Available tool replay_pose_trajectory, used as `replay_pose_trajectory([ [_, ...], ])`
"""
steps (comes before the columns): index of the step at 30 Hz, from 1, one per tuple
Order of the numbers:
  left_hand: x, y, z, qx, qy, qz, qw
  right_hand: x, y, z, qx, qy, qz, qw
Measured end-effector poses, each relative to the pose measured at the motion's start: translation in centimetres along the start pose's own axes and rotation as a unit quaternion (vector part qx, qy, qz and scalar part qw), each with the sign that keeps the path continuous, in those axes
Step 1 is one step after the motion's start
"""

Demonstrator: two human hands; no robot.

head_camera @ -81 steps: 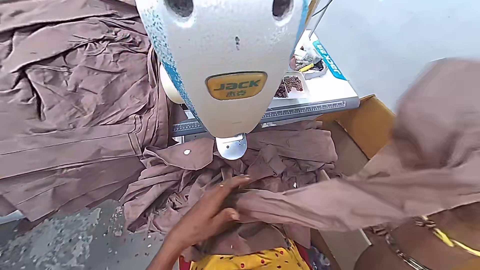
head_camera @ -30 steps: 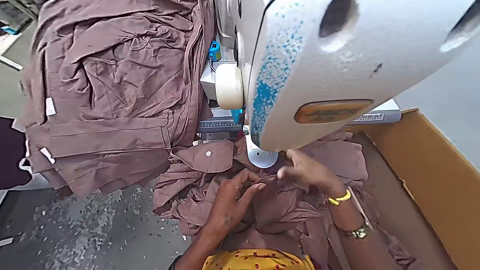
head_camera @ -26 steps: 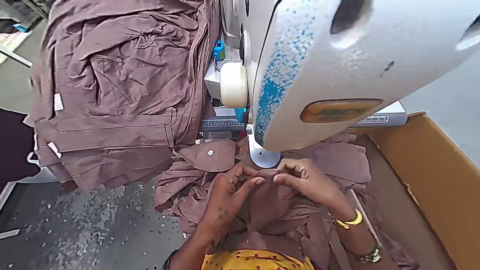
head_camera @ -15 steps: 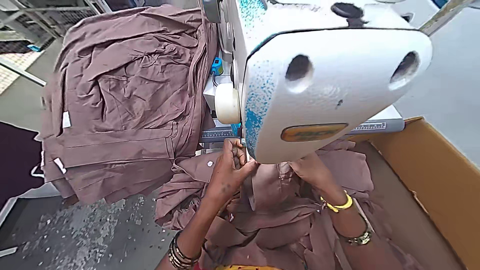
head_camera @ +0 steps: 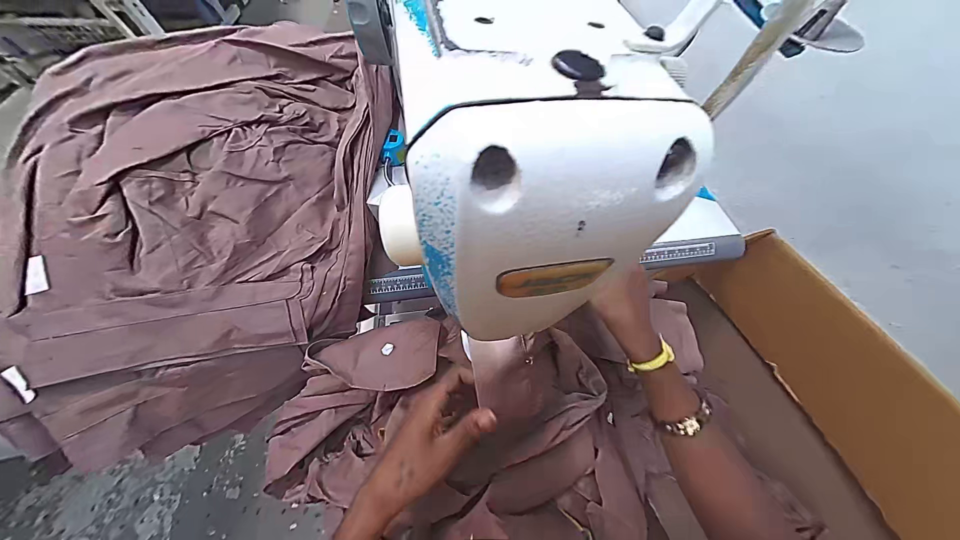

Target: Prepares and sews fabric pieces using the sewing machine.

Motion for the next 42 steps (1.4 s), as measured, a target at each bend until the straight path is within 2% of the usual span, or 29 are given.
replay_pose_trajectory([
  [2,-1.0,-1.3,-0.7,0.062,-0.012,-0.036,0.997,1.0,-0.6,1.1,-0.063,0.047,0.017,0.997],
  [4,-0.9,-2.2,-0.7,0.072,-0.026,-0.041,0.996,1.7,-1.4,1.2,-0.094,0.092,0.009,0.991],
  [5,-0.7,-2.4,-0.2,0.036,-0.029,-0.043,0.998,1.8,-1.8,1.1,-0.106,0.104,-0.004,0.989],
  [7,-0.4,-2.6,1.4,-0.110,-0.012,-0.057,0.992,2.0,-2.4,1.3,-0.122,0.111,-0.028,0.986],
  [9,-0.4,-2.6,2.3,-0.264,0.042,-0.074,0.961,1.8,-2.7,1.7,-0.110,0.125,-0.017,0.986],
  [11,-0.5,-2.4,1.4,-0.321,0.084,-0.087,0.939,1.7,-2.5,2.2,-0.092,0.147,0.014,0.985],
  [12,-0.5,-2.1,0.6,-0.274,0.090,-0.088,0.953,1.7,-2.4,2.5,-0.082,0.153,0.029,0.984],
  [14,-0.4,-1.6,-1.0,-0.085,0.069,-0.074,0.991,2.0,-2.1,3.1,-0.054,0.153,0.040,0.986],
  [16,-0.4,-1.0,-1.5,0.014,0.032,-0.058,0.998,2.2,-1.6,3.6,-0.011,0.137,0.032,0.990],
  [19,0.1,-0.6,-0.2,-0.002,0.020,-0.014,1.000,2.9,-1.0,3.8,0.010,0.107,0.026,0.994],
  [22,1.1,-0.6,1.0,-0.042,0.090,0.046,0.994,3.6,-0.8,3.8,-0.038,0.108,0.025,0.993],
  [24,1.7,-0.6,1.4,-0.057,0.130,0.075,0.987,4.0,-0.4,3.4,-0.026,0.083,0.006,0.996],
  [25,1.8,-0.5,1.5,-0.060,0.125,0.080,0.987,4.0,0.0,3.1,-0.005,0.069,0.002,0.998],
  [27,0.9,-0.3,1.7,-0.013,0.050,0.060,0.997,3.3,0.9,1.7,0.050,0.044,-0.007,0.998],
  [29,-1.1,-0.2,1.9,0.083,-0.045,0.018,0.995,1.8,1.7,-1.7,0.057,0.101,-0.010,0.993],
  [30,-2.0,-0.2,1.8,0.117,-0.074,0.003,0.990,0.5,1.7,-3.7,0.039,0.165,0.009,0.986],
  [33,-3.1,0.3,0.9,0.149,-0.087,-0.001,0.985,-3.6,-0.1,-8.5,-0.030,0.377,0.052,0.924],
  [34,-3.0,0.3,0.7,0.150,-0.083,0.007,0.985,-3.8,-0.6,-9.4,-0.036,0.412,0.059,0.908],
  [35,-2.7,0.3,0.6,0.153,-0.079,0.012,0.985,-3.7,-0.7,-10.1,-0.032,0.414,0.040,0.909],
  [37,-2.3,0.3,0.7,0.150,-0.072,0.025,0.986,-3.2,-0.5,-10.2,0.009,0.349,-0.014,0.937],
  [39,-2.3,0.4,0.5,0.133,-0.064,0.034,0.989,-2.9,-0.8,-8.5,0.144,0.220,-0.063,0.963],
  [42,-2.2,0.0,-0.1,0.096,-0.046,0.036,0.994,-2.5,-2.0,-6.7,0.289,0.066,-0.135,0.945],
])
Point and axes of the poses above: each hand's wrist, its own x-axis towards the middle knuckle, its own y-axis out of the back of the hand, z = x × y, the point moved 4 cm from there along x, towards the middle knuckle, and after that the axes turned 3 degrees about -z, right-handed, at the moved point
